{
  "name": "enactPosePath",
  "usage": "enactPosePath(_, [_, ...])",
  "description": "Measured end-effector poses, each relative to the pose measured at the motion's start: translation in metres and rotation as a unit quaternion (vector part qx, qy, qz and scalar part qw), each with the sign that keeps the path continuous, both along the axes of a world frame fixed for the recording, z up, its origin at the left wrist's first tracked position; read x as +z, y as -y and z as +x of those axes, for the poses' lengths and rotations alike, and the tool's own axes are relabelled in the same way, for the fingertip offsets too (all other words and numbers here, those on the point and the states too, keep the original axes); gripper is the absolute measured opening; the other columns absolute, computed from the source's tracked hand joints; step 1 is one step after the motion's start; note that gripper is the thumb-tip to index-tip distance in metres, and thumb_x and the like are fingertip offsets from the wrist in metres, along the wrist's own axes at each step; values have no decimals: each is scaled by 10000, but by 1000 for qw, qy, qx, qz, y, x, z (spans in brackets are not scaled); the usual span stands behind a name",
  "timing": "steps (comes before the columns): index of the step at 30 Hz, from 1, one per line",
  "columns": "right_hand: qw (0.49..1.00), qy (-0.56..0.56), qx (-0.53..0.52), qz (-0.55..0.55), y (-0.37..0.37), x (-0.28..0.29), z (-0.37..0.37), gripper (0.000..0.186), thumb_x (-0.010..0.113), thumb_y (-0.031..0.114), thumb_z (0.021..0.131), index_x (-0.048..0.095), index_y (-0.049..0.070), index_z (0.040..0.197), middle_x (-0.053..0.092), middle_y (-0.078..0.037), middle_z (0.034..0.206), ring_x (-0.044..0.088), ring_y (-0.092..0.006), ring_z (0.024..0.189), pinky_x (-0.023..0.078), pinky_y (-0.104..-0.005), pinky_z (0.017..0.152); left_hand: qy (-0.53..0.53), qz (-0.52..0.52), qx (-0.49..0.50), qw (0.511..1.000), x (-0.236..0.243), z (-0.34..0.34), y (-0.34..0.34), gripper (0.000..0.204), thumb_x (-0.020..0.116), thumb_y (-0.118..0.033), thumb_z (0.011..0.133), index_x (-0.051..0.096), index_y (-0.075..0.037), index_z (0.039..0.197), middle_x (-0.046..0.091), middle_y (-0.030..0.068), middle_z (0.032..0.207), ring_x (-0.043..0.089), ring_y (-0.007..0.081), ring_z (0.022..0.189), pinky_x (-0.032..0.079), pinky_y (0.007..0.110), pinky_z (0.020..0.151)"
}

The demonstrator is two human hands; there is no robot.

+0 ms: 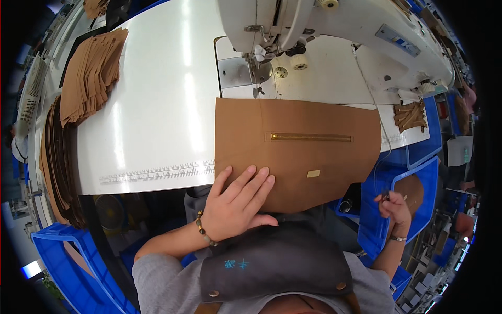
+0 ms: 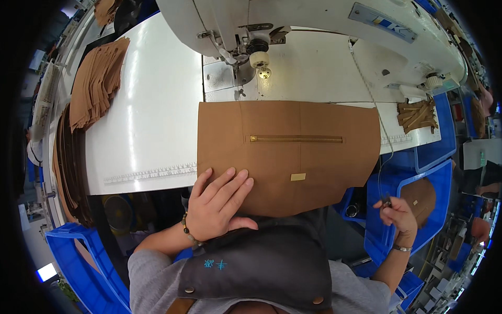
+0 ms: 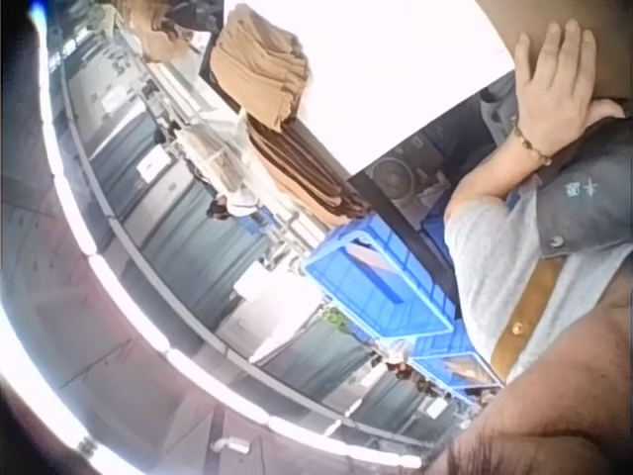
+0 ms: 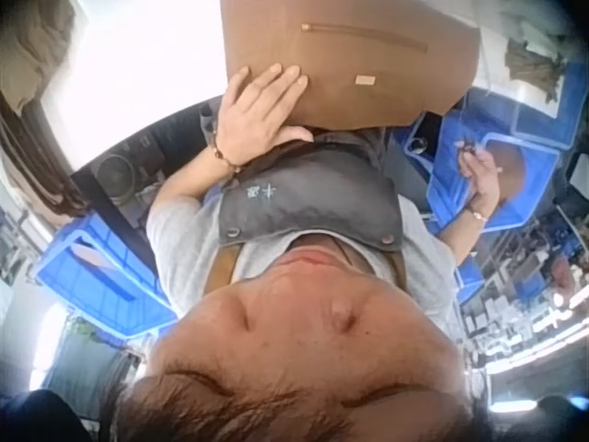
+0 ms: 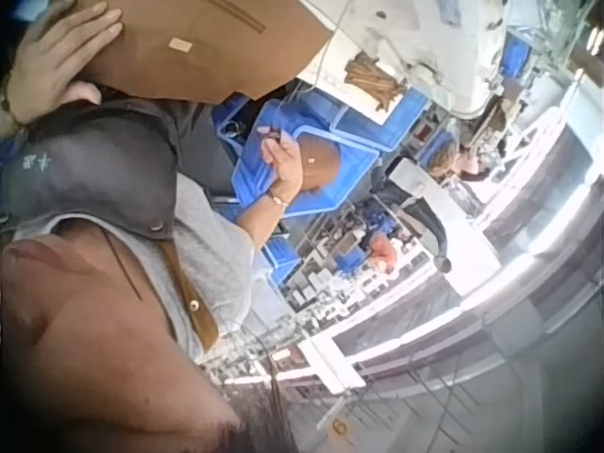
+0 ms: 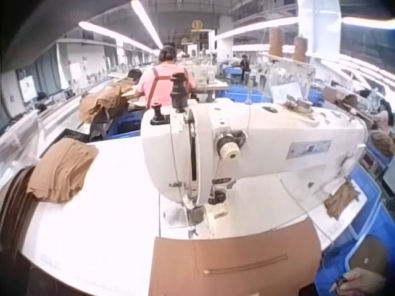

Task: Sewing and assembling leather bag components using an industrial sewing machine.

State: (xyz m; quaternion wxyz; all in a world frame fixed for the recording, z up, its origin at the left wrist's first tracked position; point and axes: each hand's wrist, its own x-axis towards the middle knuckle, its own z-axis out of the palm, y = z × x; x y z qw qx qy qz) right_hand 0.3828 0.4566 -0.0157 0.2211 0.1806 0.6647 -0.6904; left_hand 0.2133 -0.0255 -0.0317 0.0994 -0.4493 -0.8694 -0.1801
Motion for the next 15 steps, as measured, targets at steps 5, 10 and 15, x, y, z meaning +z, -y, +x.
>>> enactPosePath(5, [938, -220, 181, 200, 83, 67, -127, 498, 603, 393, 1026, 678, -55, 1231, 586, -45, 807, 531, -134, 743, 424, -279, 663, -9, 45, -6, 999, 2, -11, -2, 696, 711, -606, 851, 695, -85, 1312, 689, 79, 1334, 650, 271, 1213, 450, 526, 1080])
enactPosePath(10, [664, -506, 194, 515, 174, 37, -231, 357, 674, 138, 911, 718, 138, 1266, 572, -42, 873, 578, -240, 820, 478, -344, 712, -25, 31, 117, 992, -2, -22, -8, 654, 747, -559, 846, 714, -94, 1304, 698, 80, 1365, 629, 302, 1297, 389, 512, 1156])
enactPosePath(15, [529, -604, 232, 550, 205, 7, -275, 336, 673, 148, 876, 731, 165, 1207, 578, -11, 881, 581, -186, 813, 492, -326, 709, -51, 45, 111, 991, -15, -26, -9, 612, 760, -514, 862, 716, -93, 1304, 692, 75, 1382, 608, 291, 1341, 387, 489, 1161])
